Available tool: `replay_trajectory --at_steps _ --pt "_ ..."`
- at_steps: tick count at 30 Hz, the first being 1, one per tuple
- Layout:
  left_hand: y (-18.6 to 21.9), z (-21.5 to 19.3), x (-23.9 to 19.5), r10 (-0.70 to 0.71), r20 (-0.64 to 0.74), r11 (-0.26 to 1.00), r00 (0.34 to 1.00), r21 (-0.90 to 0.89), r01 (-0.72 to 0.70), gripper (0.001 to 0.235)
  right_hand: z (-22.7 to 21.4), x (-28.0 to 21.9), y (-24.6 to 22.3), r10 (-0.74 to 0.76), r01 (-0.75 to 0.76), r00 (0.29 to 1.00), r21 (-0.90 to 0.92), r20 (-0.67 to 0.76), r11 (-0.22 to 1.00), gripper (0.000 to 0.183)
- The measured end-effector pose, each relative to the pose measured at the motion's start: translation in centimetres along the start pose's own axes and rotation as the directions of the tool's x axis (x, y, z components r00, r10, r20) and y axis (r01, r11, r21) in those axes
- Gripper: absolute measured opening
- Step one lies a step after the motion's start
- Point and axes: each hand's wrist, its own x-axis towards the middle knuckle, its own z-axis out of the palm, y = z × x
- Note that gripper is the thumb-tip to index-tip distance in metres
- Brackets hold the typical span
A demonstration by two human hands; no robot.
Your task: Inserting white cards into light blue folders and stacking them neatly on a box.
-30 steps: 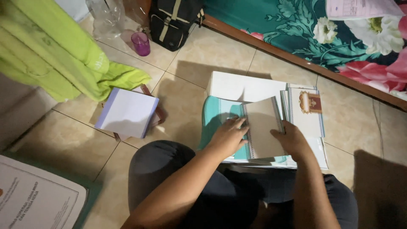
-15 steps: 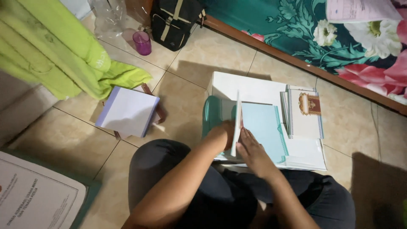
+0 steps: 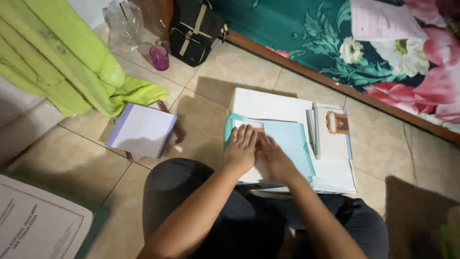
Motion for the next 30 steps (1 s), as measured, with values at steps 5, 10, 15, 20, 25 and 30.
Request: replay_trajectory --at_steps 5,10,15,20,25,30 --pt "0.7 -0.8 0.5 -0.087 0.167 0.995 0.982 0.055 0.079 0.061 -0.1 3.2 2.4 0.027 -0.022 0.997 0.07 -0.073 0.997 0.072" --pt "-0.5 3.5 1.4 0.036 -0.085 0.998 0.996 0.048 -0.032 0.062 1.2 -8.2 -1.4 -0.042 0.077 0.974 0.149 -0.223 0.986 0.072" --pt "0.7 4.2 -2.1 0.276 -0.055 0.961 0.96 -0.02 -0.277 0.122 0.0 -13.4 -2.1 0.011 0.132 0.939 0.39 -0.344 0.911 0.068" --pt "2.8 2.5 -3.4 0.233 -0.142 0.967 0.962 -0.074 -0.245 0.041 -0.1 -11.3 2.2 0.458 -0.293 0.884 0.879 0.098 0.377 0.048" --pt "7.3 -0.2 -4.4 0.519 -0.486 0.836 0.703 0.116 -0.537 0.034 -3.3 -10.2 5.5 0.473 -0.178 0.838 0.956 0.271 -0.233 0.06" --pt "7.2 1.2 -0.6 0.522 -0.644 0.806 0.559 0.157 -0.571 0.049 1.5 -7.6 18.9 0.659 -0.371 0.752 0.84 0.022 0.396 0.045"
